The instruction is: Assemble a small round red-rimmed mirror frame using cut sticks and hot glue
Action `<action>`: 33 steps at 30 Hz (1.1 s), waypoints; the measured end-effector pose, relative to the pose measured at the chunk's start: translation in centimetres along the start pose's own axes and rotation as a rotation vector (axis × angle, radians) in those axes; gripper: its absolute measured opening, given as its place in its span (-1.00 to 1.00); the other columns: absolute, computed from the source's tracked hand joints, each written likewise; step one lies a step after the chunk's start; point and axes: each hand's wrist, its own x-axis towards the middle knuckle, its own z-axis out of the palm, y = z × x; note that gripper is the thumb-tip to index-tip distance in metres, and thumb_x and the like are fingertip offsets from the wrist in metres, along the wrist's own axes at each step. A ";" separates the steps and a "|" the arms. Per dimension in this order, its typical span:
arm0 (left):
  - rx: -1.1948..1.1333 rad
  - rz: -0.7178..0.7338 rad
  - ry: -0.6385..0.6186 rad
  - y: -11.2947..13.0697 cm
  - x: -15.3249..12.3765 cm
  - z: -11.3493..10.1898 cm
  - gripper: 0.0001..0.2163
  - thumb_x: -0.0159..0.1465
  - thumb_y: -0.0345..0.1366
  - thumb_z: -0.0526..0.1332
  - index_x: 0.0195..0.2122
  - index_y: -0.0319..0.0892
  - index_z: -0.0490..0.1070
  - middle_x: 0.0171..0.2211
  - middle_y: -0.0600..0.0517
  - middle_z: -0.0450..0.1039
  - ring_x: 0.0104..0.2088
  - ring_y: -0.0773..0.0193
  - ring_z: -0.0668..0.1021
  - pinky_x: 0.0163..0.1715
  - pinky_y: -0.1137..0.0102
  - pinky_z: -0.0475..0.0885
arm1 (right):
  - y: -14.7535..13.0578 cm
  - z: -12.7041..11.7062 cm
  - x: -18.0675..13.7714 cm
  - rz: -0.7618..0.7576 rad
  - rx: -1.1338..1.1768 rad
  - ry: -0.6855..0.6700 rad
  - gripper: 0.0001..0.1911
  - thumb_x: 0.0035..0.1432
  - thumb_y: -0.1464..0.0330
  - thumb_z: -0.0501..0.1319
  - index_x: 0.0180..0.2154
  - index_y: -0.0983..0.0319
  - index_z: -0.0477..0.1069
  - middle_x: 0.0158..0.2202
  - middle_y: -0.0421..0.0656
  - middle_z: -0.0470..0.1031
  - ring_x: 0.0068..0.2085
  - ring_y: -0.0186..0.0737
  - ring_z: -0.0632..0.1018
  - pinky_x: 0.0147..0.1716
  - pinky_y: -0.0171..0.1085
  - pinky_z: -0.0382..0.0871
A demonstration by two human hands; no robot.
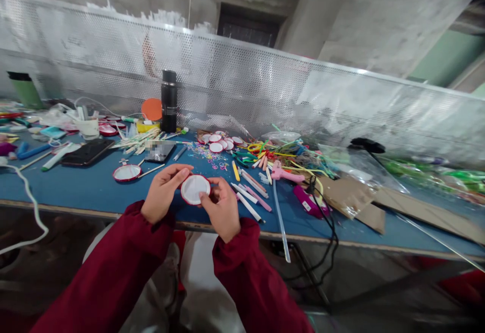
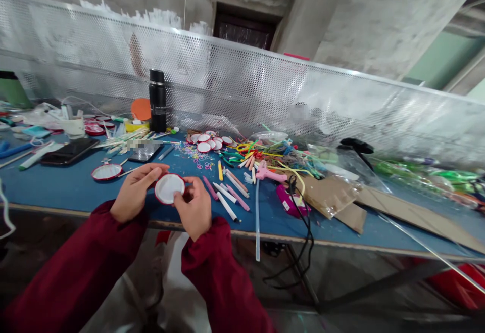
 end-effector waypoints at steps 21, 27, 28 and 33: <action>0.179 0.064 -0.043 -0.6 0.0 -0.4 -0.82 0.14 -0.22 0.34 -0.27 -0.18 0.51 -0.38 0.05 0.50 -0.39 0.29 0.48 -0.36 0.42 0.36 | 0.1 0.0 -0.1 -0.040 -0.015 -0.018 -0.75 0.10 0.37 0.24 -0.14 0.14 0.33 -0.48 -0.29 0.48 -0.46 -0.21 0.55 -0.43 -0.27 0.43; 0.185 0.092 -0.030 -0.7 0.1 -0.5 -0.81 0.16 -0.18 0.34 -0.30 -0.18 0.53 -0.38 0.05 0.52 -0.41 0.30 0.47 -0.38 0.42 0.35 | 0.0 0.1 -0.1 -0.038 -0.016 -0.025 -0.74 0.09 0.38 0.24 -0.14 0.14 0.33 -0.49 -0.31 0.46 -0.46 -0.25 0.54 -0.43 -0.29 0.43; 0.179 0.099 -0.025 -0.7 0.1 -0.5 -0.81 0.15 -0.18 0.35 -0.31 -0.18 0.53 -0.37 0.05 0.53 -0.40 0.30 0.48 -0.36 0.42 0.36 | 0.0 0.1 -0.1 -0.038 -0.018 -0.025 -0.74 0.08 0.38 0.24 -0.14 0.14 0.33 -0.49 -0.32 0.45 -0.47 -0.25 0.53 -0.43 -0.30 0.43; 0.070 0.085 -0.027 -0.6 0.0 -0.5 -0.83 0.15 -0.19 0.35 -0.32 -0.18 0.57 -0.34 0.02 0.57 -0.34 0.26 0.52 -0.31 0.42 0.40 | 0.1 0.0 -0.1 -0.036 -0.022 -0.021 -0.74 0.08 0.37 0.24 -0.14 0.15 0.34 -0.50 -0.32 0.44 -0.48 -0.27 0.52 -0.44 -0.31 0.40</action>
